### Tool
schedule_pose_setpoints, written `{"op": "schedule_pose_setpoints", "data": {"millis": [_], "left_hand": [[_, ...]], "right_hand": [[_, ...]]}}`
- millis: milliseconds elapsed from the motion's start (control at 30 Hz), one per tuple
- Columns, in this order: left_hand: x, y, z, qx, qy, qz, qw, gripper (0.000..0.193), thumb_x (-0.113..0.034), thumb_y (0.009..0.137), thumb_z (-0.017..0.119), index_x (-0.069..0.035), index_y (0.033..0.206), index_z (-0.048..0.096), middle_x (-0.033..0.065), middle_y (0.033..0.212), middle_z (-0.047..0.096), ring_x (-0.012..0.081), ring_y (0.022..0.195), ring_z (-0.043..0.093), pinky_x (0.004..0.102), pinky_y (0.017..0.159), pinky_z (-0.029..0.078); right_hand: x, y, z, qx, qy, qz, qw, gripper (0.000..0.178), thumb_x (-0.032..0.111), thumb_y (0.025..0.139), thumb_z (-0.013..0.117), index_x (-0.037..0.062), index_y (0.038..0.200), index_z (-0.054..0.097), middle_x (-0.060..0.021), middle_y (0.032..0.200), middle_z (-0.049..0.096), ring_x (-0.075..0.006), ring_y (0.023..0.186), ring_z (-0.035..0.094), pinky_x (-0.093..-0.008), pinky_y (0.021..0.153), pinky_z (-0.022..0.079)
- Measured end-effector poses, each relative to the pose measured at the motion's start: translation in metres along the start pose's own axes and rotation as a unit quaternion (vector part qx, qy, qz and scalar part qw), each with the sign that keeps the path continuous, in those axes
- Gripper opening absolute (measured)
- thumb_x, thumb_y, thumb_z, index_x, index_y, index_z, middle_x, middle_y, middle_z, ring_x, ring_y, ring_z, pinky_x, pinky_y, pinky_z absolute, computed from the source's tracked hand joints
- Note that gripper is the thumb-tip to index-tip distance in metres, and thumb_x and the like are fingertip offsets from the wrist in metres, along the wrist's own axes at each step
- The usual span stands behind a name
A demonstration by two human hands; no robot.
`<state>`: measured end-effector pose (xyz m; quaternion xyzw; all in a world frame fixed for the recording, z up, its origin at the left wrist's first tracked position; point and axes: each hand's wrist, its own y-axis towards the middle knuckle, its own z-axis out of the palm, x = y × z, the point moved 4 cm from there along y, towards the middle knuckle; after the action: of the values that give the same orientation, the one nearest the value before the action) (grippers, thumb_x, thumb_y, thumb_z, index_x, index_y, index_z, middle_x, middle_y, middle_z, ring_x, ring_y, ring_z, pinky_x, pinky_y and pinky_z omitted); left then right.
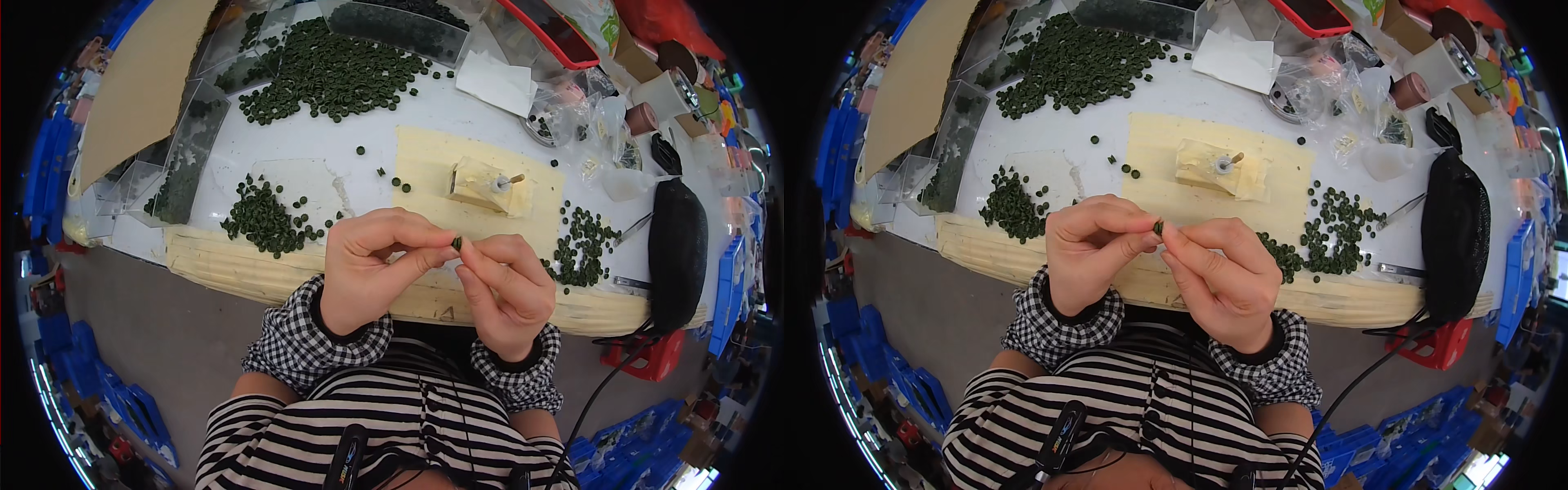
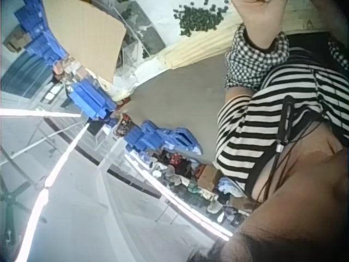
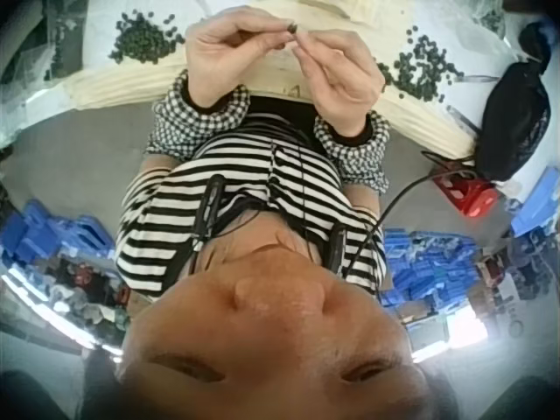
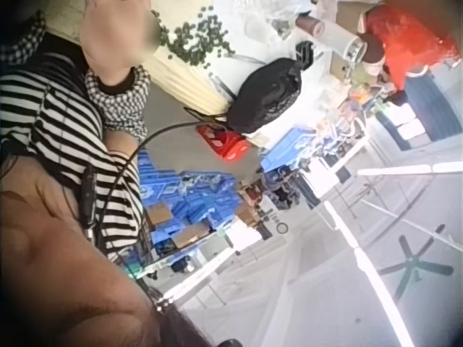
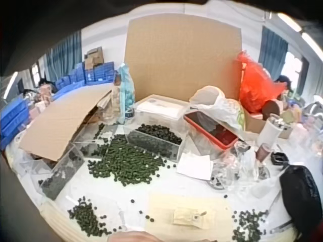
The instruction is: Inserting small black plug components into green plastic toy parts on a workbench.
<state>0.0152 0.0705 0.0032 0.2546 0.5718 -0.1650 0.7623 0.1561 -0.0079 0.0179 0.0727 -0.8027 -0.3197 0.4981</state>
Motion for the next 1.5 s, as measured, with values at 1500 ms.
{"op": "schedule_pose_setpoints", "data": {"millis": [1500], "left_hand": [[-0.010,0.002,0.004,0.073,0.118,0.087,0.987,0.020,0.010,0.073,0.074,0.002,0.091,0.070,0.0133,0.087,0.069,0.0184,0.077,0.065,0.0262,0.067,0.051]], "right_hand": [[0.001,-0.003,-0.005,-0.043,-0.021,-0.021,0.999,0.022,-0.005,0.073,0.075,0.0007,0.093,0.068,-0.0097,0.083,0.064,-0.0219,0.073,0.061,-0.0286,0.062,0.049]]}}
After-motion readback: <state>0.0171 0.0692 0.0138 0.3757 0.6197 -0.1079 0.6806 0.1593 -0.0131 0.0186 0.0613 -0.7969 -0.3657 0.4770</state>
